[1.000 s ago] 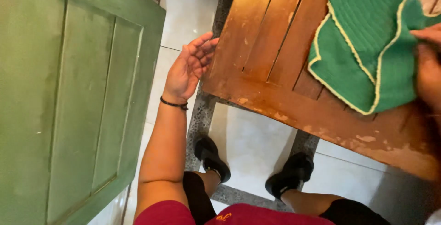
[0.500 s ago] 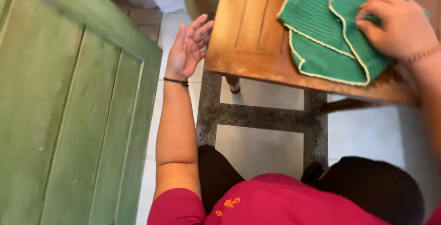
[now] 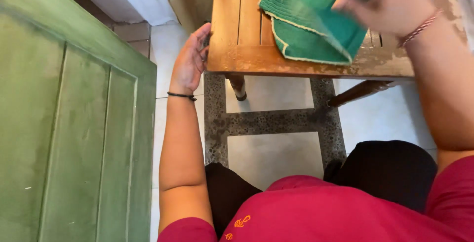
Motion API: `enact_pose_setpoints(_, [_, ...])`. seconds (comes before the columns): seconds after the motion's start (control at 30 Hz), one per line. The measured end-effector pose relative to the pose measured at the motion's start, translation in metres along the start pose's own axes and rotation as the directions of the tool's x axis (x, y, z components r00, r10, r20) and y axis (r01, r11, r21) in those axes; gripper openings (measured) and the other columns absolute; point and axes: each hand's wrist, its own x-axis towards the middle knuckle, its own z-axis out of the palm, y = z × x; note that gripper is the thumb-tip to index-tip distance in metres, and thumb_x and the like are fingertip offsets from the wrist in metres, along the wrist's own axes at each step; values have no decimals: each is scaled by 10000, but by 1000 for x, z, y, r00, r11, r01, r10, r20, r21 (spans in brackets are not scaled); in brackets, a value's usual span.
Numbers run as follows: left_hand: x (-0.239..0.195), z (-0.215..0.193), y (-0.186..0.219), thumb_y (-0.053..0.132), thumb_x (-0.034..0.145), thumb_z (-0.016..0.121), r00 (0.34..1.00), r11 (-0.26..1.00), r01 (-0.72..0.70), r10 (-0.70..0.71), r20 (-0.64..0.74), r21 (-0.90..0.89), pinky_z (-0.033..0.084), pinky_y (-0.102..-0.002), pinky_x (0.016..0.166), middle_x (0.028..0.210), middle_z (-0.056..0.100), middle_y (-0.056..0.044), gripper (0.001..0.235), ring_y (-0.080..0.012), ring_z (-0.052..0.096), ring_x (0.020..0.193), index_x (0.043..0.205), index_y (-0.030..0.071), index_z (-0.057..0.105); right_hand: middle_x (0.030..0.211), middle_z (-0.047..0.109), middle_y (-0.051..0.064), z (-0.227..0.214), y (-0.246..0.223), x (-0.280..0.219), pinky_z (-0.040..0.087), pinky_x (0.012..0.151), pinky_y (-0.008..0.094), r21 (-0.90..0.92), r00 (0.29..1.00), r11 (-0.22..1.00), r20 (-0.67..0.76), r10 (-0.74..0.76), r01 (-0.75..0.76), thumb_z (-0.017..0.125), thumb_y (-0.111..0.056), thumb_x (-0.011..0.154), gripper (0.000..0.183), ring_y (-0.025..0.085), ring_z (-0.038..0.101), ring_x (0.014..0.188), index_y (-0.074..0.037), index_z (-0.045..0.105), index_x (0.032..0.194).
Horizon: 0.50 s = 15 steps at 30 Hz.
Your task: Wipe a wooden bedside table using a green cleaning cloth.
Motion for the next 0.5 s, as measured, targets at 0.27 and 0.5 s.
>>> enact_pose_setpoints(0.27, [9,7,-11,321,1054,655,982,784,-171,185,38,597,313,-387,1246,1678,375,-209,613,-303,333,1568,1586,80,471,1705,134,122,104,-13,14,24,1092,804,-148,895,986,447,-8,83,507,-794,817,948,439,59,1536,-328,287,1612])
enact_pose_setpoints(0.5, [8,21,11,317,974,719,983,649,-167,168,75,742,319,-391,1236,1697,259,-268,666,-340,324,1573,1539,54,482,1717,163,37,86,83,-7,21,1106,837,-324,837,880,315,447,-348,415,-827,826,874,378,83,1578,-404,308,1583])
